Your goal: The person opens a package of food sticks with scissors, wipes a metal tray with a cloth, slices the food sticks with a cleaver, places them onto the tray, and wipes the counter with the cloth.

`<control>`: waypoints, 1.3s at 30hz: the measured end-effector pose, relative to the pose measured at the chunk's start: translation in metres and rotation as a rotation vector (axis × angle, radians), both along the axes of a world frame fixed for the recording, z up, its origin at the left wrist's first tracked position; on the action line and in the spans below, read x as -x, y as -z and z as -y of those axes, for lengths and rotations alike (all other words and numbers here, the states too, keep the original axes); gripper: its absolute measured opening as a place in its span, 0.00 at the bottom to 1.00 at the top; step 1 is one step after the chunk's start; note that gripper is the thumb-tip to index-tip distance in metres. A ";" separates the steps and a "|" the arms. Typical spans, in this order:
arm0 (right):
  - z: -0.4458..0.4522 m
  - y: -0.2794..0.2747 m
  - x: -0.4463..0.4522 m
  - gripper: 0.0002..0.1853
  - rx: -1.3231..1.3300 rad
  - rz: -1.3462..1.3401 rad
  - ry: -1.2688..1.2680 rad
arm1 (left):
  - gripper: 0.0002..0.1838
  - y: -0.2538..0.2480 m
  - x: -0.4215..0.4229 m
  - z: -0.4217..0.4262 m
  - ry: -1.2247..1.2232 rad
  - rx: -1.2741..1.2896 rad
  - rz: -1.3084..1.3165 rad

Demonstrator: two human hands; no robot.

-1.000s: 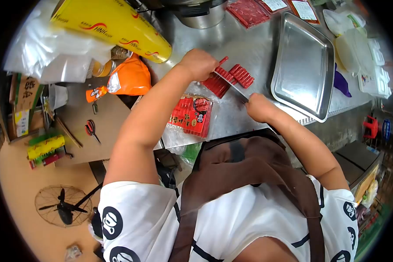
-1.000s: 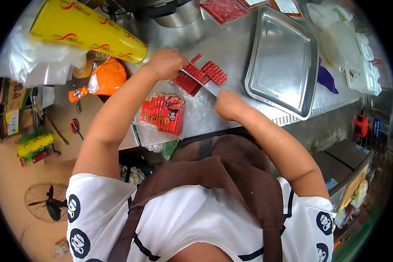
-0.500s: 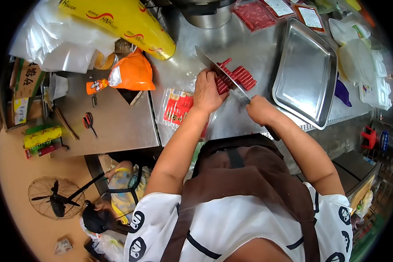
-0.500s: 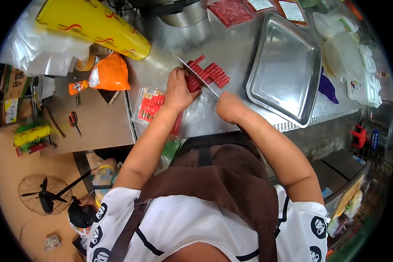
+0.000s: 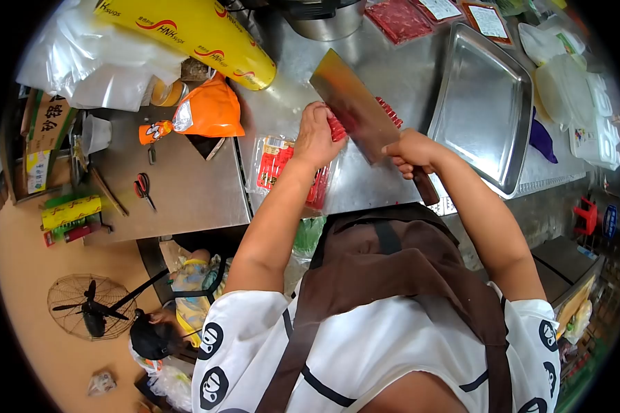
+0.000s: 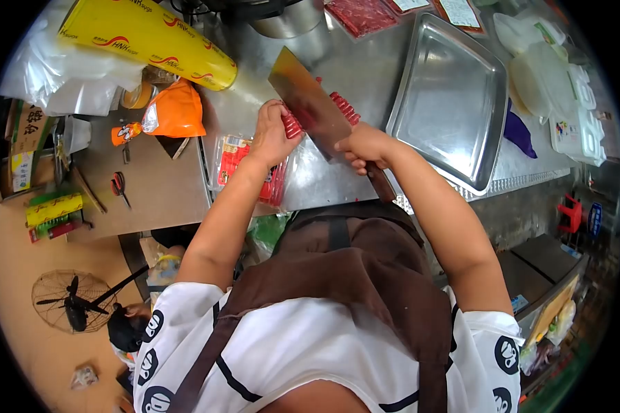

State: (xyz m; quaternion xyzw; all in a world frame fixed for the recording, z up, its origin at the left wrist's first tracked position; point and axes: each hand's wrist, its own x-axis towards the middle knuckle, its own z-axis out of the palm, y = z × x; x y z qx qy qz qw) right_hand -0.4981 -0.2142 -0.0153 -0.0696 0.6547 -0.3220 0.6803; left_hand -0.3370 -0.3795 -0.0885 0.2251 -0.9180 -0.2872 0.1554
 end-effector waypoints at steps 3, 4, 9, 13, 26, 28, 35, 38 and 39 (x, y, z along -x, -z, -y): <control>-0.001 0.001 -0.004 0.10 0.033 -0.050 -0.023 | 0.32 -0.001 0.000 -0.001 0.003 -0.010 -0.016; -0.002 0.002 -0.011 0.12 0.029 -0.278 -0.150 | 0.32 -0.001 0.000 -0.002 -0.003 -0.014 -0.028; -0.001 -0.016 -0.037 0.15 0.047 -0.723 -0.402 | 0.32 0.000 0.002 0.000 -0.018 -0.015 -0.022; 0.015 0.003 -0.040 0.13 0.007 -0.731 -0.500 | 0.31 -0.003 0.003 -0.003 -0.020 -0.017 -0.022; 0.002 -0.016 -0.024 0.13 0.126 -0.678 -0.249 | 0.36 0.000 0.010 -0.015 -0.071 -0.091 -0.044; -0.028 -0.023 -0.023 0.13 0.138 -0.604 -0.131 | 0.45 0.003 0.010 -0.014 -0.118 -0.092 -0.073; -0.098 -0.028 -0.039 0.14 0.005 -0.284 0.500 | 0.49 -0.006 0.041 0.003 -0.075 0.093 -0.040; -0.102 -0.022 -0.039 0.14 -0.066 -0.299 0.545 | 0.39 0.008 0.052 0.005 -0.062 0.092 -0.113; -0.101 -0.020 -0.039 0.13 -0.081 -0.305 0.543 | 0.39 0.012 0.052 0.004 -0.058 0.095 -0.111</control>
